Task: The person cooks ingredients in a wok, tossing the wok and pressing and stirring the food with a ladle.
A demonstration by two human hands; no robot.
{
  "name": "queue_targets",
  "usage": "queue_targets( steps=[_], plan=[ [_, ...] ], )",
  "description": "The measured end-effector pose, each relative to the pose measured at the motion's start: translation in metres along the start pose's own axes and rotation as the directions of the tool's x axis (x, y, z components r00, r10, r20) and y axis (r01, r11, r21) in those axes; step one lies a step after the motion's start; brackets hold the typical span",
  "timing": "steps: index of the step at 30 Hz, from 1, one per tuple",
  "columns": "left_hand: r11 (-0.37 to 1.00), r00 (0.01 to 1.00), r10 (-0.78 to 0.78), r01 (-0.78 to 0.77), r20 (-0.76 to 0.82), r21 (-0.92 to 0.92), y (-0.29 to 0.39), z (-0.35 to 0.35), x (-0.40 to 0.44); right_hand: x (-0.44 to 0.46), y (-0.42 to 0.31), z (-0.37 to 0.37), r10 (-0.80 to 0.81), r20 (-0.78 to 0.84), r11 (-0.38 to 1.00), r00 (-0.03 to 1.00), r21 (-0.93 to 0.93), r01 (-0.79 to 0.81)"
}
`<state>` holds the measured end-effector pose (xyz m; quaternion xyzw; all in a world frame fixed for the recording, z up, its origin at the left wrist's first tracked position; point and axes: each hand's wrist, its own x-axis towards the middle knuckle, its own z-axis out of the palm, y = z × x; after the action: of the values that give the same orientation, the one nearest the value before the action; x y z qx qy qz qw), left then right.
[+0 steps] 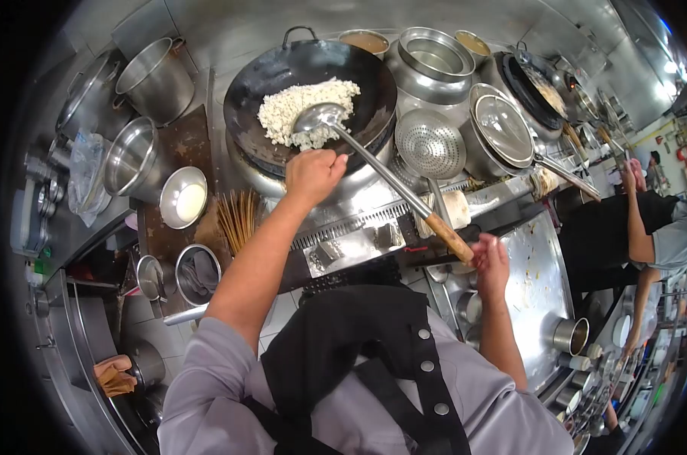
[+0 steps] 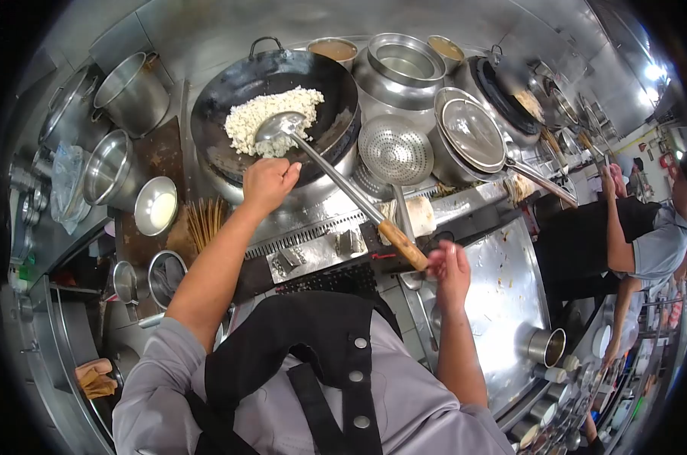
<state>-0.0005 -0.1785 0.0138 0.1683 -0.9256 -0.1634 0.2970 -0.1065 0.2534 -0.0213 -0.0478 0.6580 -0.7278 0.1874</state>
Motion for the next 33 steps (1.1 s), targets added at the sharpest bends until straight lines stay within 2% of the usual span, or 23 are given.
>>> queue_targets(
  steps=[1,2,3,5,7,8,9,11,12,13,14,15,17,19,20,21,22,23,25,26,31,32,33],
  plan=[
    [1.000,1.000,-0.010,0.010,-0.004,0.001,0.001,-0.001,0.001,-0.003,-0.030,0.020,-0.116,0.012,0.987,0.993,-0.109,0.116],
    [1.000,1.000,-0.023,0.023,0.008,0.003,0.002,-0.002,0.001,-0.008,-0.057,0.040,-0.264,0.143,0.875,0.954,-0.379,0.299],
    [1.000,1.000,-0.020,0.020,0.002,0.007,0.001,-0.002,0.004,-0.013,-0.082,0.062,-0.363,0.307,0.661,0.880,-0.581,0.475],
    [0.997,0.993,-0.070,0.068,0.094,0.028,0.000,-0.001,0.005,-0.019,-0.124,0.112,-0.341,0.690,0.060,0.638,-0.662,0.747],
    [0.997,0.993,-0.077,0.075,0.093,0.025,0.004,0.003,-0.001,-0.004,-0.101,0.142,0.055,0.638,0.103,0.768,-0.769,0.631],
    [0.997,0.993,-0.077,0.076,0.090,0.015,0.005,0.001,0.000,0.021,-0.065,0.143,0.191,0.656,0.040,0.730,-0.748,0.662],
    [0.996,0.994,-0.089,0.087,0.070,0.034,0.008,-0.006,-0.005,0.033,-0.034,0.135,0.154,0.733,0.115,0.663,-0.679,0.725],
    [1.000,0.984,-0.013,0.011,0.177,0.013,0.026,-0.022,-0.016,0.002,-0.103,0.106,0.091,0.824,0.303,0.560,-0.558,0.772],
    [1.000,0.985,-0.014,0.010,0.174,0.023,0.036,-0.033,-0.015,0.002,-0.138,0.095,0.084,0.828,0.307,0.554,-0.550,0.777],
    [1.000,0.980,-0.007,0.003,0.199,0.019,0.049,-0.045,-0.015,0.004,-0.170,0.081,0.328,0.713,0.493,0.620,-0.689,0.531],
    [1.000,0.973,-0.009,0.007,0.230,0.013,0.058,-0.051,-0.019,0.004,-0.181,0.073,0.580,0.578,0.574,0.574,-0.790,0.215],
    [1.000,0.971,-0.025,0.020,0.240,0.020,0.054,-0.035,-0.025,0.006,-0.177,0.075,0.591,0.581,0.576,0.560,-0.790,0.211],
    [0.993,0.995,-0.087,0.082,0.054,0.080,0.039,0.004,-0.023,0.021,-0.169,0.096,0.556,0.518,0.545,0.650,-0.818,0.185],
    [0.981,0.984,-0.145,0.129,0.107,0.148,0.055,0.006,-0.040,0.049,-0.110,0.113,0.488,0.525,0.505,0.697,-0.821,0.265],
    [0.984,0.984,-0.102,0.079,0.146,0.157,0.064,0.008,-0.065,0.068,-0.062,0.113,0.155,0.706,0.459,0.691,-0.671,0.583],
    [0.986,0.979,-0.062,0.029,0.193,0.167,0.073,0.009,-0.090,0.075,-0.038,0.109,-0.164,0.827,0.297,0.537,-0.478,0.827],
    [0.998,0.986,0.003,-0.014,0.164,0.067,0.081,0.000,-0.105,0.067,-0.044,0.101,-0.173,0.825,0.299,0.538,-0.476,0.827],
    [0.998,0.990,0.067,-0.064,0.128,-0.028,0.087,-0.015,-0.108,0.054,-0.067,0.093,-0.067,0.819,0.450,0.569,-0.484,0.750],
    [0.972,0.988,-0.004,-0.032,0.151,0.234,0.090,-0.034,-0.069,0.026,-0.138,0.084,0.261,0.720,0.615,0.644,-0.638,0.464],
    [0.989,0.992,-0.019,0.001,0.121,0.148,0.078,-0.033,-0.052,0.011,-0.174,0.080,0.466,0.586,0.593,0.663,-0.763,0.257],
    [0.997,1.000,-0.029,0.030,-0.008,0.070,0.039,0.002,-0.008,0.029,-0.172,0.093,0.431,0.472,0.406,0.769,-0.862,0.302],
    [0.998,1.000,-0.014,0.014,-0.014,0.064,0.045,0.003,-0.018,0.053,-0.126,0.090,0.188,0.642,0.472,0.744,-0.723,0.505],
    [0.998,1.000,-0.004,0.006,-0.029,0.057,0.052,0.004,-0.029,0.060,-0.110,0.092,0.183,0.636,0.464,0.750,-0.728,0.504]
  ],
)
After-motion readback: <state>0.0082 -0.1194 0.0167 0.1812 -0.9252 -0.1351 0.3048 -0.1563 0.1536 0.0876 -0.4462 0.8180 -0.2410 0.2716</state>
